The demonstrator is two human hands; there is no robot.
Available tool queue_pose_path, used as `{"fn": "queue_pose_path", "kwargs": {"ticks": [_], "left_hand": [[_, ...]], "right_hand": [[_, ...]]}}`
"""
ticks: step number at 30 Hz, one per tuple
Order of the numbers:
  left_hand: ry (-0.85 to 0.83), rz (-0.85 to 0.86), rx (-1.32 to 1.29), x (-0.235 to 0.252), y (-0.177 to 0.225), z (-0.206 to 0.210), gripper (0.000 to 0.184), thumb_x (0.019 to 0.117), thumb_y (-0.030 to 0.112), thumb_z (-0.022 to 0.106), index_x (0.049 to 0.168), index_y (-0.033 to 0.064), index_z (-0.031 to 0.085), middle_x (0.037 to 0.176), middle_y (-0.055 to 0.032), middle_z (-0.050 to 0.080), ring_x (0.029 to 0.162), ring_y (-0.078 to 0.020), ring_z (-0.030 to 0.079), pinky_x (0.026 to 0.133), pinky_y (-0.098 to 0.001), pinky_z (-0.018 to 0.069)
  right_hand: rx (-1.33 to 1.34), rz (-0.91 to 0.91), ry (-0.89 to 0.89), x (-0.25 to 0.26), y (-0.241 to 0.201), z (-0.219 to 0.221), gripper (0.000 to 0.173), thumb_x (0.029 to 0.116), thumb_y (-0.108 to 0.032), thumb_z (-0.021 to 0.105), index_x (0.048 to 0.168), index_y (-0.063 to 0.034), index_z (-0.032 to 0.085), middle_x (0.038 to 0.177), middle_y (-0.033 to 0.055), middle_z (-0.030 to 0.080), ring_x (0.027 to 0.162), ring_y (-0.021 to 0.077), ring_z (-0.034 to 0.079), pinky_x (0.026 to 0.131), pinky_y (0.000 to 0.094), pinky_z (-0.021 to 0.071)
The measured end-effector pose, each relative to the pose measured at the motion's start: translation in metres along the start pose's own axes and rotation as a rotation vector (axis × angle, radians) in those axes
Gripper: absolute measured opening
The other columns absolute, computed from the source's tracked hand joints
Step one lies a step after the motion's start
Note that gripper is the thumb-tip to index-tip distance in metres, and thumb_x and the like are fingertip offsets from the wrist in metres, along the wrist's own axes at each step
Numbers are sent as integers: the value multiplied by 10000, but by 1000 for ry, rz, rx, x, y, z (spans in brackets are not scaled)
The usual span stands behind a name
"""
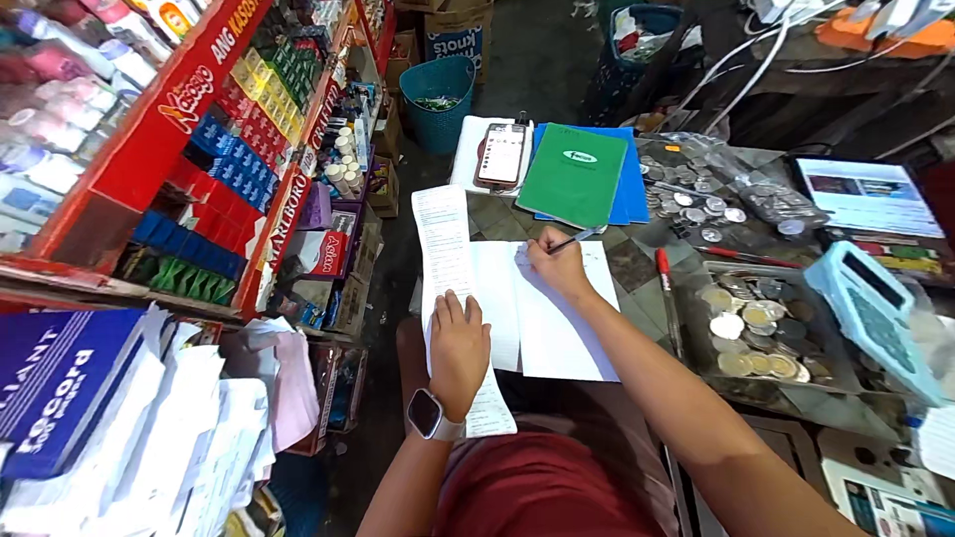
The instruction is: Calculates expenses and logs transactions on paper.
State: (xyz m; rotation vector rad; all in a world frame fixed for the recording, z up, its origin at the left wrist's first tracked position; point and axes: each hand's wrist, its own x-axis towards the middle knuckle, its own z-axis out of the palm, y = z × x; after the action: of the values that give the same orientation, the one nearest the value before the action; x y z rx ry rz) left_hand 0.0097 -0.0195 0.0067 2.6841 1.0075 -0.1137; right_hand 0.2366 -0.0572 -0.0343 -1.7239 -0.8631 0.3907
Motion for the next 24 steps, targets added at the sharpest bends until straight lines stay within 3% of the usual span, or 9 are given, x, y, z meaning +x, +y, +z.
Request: {"fn": "queue_pose_path", "kwargs": {"ticks": [4,9,15,22,24], "left_hand": [[-27,-11,-22,0,2,-2,541,1073,347,446,1510,31,484,1562,-327,382,1460,-488,369,1174,-562,335],[-6,-2,-30,1,4,-1,530,1072,335,451,1500,26,496,1552,-331,394,1452,-490,380,1176,-559,333],[-18,-10,-1,0,3,-1,536,1068,351,452,1504,43,498,1559,-319,394,1457,-483,377,1170,-564,339],[16,2,11,0,-1,2,533,1059,353,472,1487,40,520,1539,-321,422,1441,-493,397,1150,-570,361],[23,5,9,-1,-2,1,530,1059,351,469,1483,37,524,1533,-320,431,1436,-490,406,1151,-568,365]], "right_hand": [[-129,-120,16,-3,-2,2,277,919,-32,610,691,-9,454,645,44,447,566,87,441,542,241,391],[10,30,57,-4,-6,-4,284,936,-29,625,725,-61,437,586,-13,480,489,47,518,512,216,491],[-46,-69,51,-6,-4,0,290,943,-15,591,702,-26,431,640,26,443,536,63,452,526,206,419],[-51,-89,59,-5,0,2,299,936,-20,599,688,-42,434,626,13,433,530,57,432,514,202,394],[-54,-65,48,-4,3,1,288,944,-36,605,701,-40,451,615,15,454,521,68,460,516,224,424]]}}
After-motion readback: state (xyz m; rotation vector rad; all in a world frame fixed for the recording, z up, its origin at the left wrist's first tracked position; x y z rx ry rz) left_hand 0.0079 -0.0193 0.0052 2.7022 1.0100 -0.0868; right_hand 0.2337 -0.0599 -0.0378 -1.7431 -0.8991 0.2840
